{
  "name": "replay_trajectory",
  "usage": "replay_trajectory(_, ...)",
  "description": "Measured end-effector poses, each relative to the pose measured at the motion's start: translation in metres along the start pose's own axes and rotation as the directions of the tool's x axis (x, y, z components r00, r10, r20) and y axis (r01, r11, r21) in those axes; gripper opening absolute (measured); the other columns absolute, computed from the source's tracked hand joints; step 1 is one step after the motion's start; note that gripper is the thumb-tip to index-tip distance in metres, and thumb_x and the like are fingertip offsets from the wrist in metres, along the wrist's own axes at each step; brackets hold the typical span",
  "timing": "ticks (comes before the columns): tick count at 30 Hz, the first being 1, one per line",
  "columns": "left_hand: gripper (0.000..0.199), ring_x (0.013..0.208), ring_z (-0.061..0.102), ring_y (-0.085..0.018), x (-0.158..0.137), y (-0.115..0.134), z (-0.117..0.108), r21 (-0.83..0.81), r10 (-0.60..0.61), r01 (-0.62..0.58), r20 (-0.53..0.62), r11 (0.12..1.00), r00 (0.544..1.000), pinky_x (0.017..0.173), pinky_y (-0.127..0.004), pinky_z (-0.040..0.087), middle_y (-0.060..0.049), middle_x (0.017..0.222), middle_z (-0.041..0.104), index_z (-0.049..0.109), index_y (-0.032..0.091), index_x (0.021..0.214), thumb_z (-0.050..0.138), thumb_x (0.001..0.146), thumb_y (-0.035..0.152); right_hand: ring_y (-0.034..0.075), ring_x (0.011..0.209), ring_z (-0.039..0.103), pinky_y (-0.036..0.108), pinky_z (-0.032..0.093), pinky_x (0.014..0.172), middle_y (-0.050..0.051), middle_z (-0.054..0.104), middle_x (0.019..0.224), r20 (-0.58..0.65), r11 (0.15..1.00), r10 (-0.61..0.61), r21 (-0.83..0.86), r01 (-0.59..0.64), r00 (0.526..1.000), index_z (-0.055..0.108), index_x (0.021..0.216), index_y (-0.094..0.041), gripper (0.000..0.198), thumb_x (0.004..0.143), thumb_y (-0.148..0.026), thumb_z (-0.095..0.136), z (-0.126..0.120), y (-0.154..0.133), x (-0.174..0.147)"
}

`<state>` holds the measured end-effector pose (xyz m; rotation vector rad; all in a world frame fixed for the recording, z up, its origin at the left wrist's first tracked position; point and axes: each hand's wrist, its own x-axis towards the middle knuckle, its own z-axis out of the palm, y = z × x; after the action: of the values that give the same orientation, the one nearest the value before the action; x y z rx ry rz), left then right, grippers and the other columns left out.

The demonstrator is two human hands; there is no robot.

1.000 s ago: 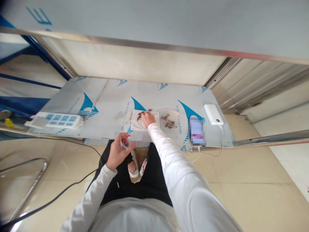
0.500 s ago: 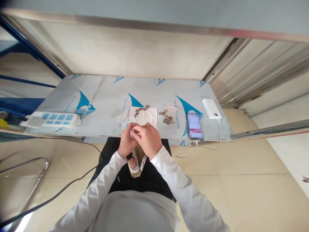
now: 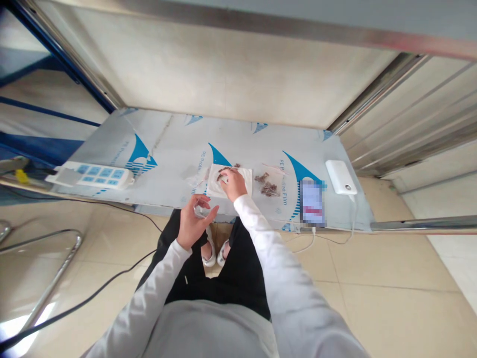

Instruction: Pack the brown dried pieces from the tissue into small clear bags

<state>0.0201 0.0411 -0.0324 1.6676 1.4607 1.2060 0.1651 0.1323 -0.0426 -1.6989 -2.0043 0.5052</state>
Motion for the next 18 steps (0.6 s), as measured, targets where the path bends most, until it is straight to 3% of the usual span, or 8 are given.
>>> replay_trajectory(4, 0.024, 0.065, 0.057, -0.011, -0.005, -0.007, -0.013, 0.009, -0.035, 0.035, -0.011, 0.999, 0.999, 0.067, -0.023, 0.044, 0.004, 0.070, 0.057, 0.053, 0.020, 0.091, 0.067, 0.074, 0.027, 0.019, 0.100, 0.058, 0.028, 0.042, 0.092, 0.009, 0.065, 0.104, 0.150, 0.989, -0.101, -0.096, 0.116, 0.984, 0.070, 0.090, -0.014, 0.024, 0.076, -0.004, 0.054, 0.024, 0.017, 0.037)
replay_trajectory(8, 0.024, 0.066, 0.058, -0.011, -0.008, -0.013, -0.019, 0.020, -0.071, 0.071, -0.028, 0.997, 0.997, 0.066, -0.023, 0.044, 0.004, 0.070, 0.058, 0.053, 0.020, 0.092, 0.067, 0.074, 0.026, 0.021, 0.104, 0.055, 0.029, 0.041, 0.093, 0.011, 0.064, 0.105, 0.233, 0.966, -0.141, -0.178, 0.185, 0.962, 0.071, 0.092, -0.015, 0.023, 0.084, -0.010, 0.049, 0.030, 0.021, 0.039)
replay_trajectory(14, 0.023, 0.066, 0.058, -0.011, -0.004, -0.013, -0.016, -0.002, -0.040, 0.040, -0.022, 0.999, 0.999, 0.066, -0.023, 0.044, 0.003, 0.070, 0.058, 0.054, 0.020, 0.091, 0.067, 0.073, 0.026, 0.024, 0.103, 0.057, 0.030, 0.043, 0.088, 0.014, 0.066, 0.104, 0.223, 0.954, -0.096, -0.256, 0.153, 0.970, 0.071, 0.093, -0.014, 0.019, 0.084, -0.012, 0.053, 0.030, 0.020, 0.041)
replay_trajectory(18, 0.022, 0.066, 0.058, -0.011, 0.001, -0.011, -0.014, -0.005, -0.024, 0.023, -0.019, 1.000, 1.000, 0.068, -0.023, 0.043, 0.004, 0.069, 0.058, 0.054, 0.020, 0.091, 0.067, 0.074, 0.026, 0.021, 0.094, 0.061, 0.029, 0.045, 0.083, 0.011, 0.070, 0.098, 0.159, 0.963, -0.061, -0.250, 0.100, 0.985, 0.071, 0.092, -0.016, 0.019, 0.085, -0.014, 0.054, 0.012, 0.004, 0.033)
